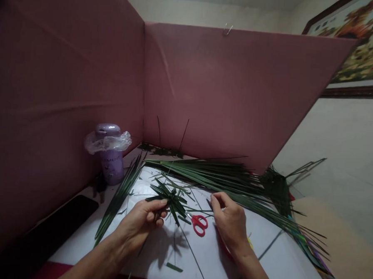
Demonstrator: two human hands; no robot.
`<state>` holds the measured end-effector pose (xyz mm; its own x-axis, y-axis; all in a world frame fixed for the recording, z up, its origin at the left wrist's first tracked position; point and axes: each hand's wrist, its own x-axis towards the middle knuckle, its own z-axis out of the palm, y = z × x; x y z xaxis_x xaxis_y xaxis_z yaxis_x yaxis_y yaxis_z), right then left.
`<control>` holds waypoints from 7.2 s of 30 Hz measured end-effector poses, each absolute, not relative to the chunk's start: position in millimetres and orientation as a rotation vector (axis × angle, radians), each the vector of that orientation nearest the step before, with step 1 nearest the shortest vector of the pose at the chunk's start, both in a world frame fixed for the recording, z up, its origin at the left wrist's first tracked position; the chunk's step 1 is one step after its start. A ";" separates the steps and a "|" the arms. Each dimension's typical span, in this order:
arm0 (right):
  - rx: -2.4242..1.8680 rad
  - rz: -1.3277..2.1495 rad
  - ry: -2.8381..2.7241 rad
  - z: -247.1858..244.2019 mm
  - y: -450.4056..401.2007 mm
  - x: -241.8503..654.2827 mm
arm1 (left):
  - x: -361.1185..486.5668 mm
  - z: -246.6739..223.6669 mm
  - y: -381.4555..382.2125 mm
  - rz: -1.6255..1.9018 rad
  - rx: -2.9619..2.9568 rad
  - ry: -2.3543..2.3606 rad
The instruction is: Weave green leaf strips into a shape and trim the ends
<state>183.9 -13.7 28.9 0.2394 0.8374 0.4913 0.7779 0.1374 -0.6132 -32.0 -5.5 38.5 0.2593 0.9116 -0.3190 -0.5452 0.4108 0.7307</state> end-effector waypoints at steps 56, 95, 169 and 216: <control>-0.953 0.204 -1.583 16.4 -38.1 118.3 | -22.8 31.3 -15.0 1.196 0.741 0.730; -0.908 0.051 -1.772 21.4 -46.2 110.4 | -21.6 28.3 -14.7 1.220 0.869 0.674; -0.694 0.575 -1.381 27.9 -59.1 103.6 | -26.2 32.5 -43.6 2.165 2.522 0.623; -1.109 0.162 -1.581 51.4 -50.8 134.5 | -1.6 62.0 -20.6 0.962 1.016 0.617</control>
<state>134.5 -50.8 51.4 0.0861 0.7127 0.6962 0.5565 0.5452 -0.6269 -1.6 -20.6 62.0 0.4646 0.8855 -0.0030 -0.3716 0.1980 0.9070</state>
